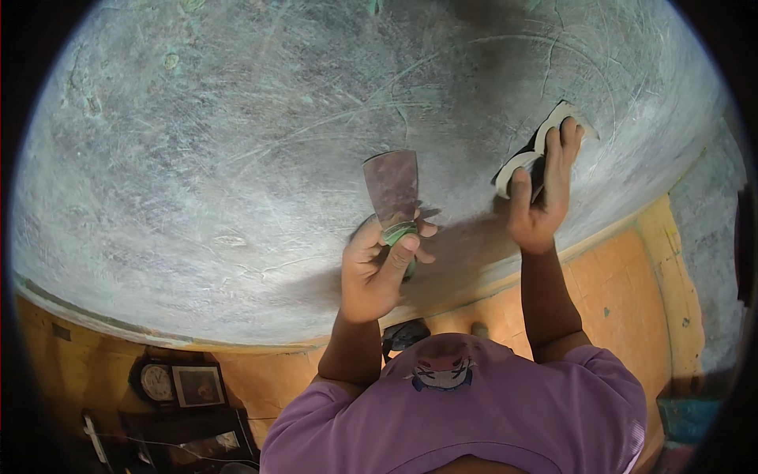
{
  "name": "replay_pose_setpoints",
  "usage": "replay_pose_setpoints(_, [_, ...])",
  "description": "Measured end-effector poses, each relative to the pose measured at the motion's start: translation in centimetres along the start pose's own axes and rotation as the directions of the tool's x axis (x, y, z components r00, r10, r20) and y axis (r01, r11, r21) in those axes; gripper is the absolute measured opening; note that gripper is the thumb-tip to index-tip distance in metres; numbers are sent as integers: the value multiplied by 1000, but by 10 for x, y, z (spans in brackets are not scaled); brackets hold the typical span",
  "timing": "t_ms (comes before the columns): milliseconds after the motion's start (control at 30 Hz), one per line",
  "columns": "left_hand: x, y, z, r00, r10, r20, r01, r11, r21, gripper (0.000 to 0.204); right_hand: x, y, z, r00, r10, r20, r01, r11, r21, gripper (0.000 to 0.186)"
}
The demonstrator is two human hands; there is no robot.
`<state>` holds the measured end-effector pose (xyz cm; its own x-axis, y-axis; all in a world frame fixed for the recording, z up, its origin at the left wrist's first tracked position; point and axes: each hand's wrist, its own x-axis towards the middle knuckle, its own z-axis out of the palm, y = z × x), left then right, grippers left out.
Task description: Sanding and scraping a textured wall surface with sandpaper and a putty knife.
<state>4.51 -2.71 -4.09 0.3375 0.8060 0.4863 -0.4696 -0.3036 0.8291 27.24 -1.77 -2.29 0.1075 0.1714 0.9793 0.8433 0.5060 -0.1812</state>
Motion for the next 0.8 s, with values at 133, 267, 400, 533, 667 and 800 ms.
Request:
replay_pose_setpoints(133, [-2, -1, 2, 997, -20, -74, 24, 998, 53, 29, -16, 0, -4, 966, -80, 247, 87, 996, -20, 50])
replay_pose_setpoints(267, [-5, -5, 4, 991, 30, -130, -20, 997, 79, 33, -11, 31, -18, 997, -28, 74, 29, 1000, -6, 52])
replay_pose_setpoints(400, [-1, -14, 13, 988, 84, -132, -79, 996, 42, 33, -9, 31, -22, 995, -40, 94, 38, 999, 31, 53])
replay_pose_setpoints(533, [4, -25, 27, 991, 69, -114, -61, 995, 76, 35, -16, 45, -30, 970, -62, 234, 65, 998, -5, 53])
replay_pose_setpoints(667, [7, -33, 37, 995, 37, -92, -27, 994, 108, 36, -5, 53, -32, 998, 51, -33, -49, 995, 82, 48])
replay_pose_setpoints(800, [10, -33, 44, 994, 31, -103, -18, 992, 125, 36, -15, 51, -39, 953, -90, 290, 74, 995, 65, 47])
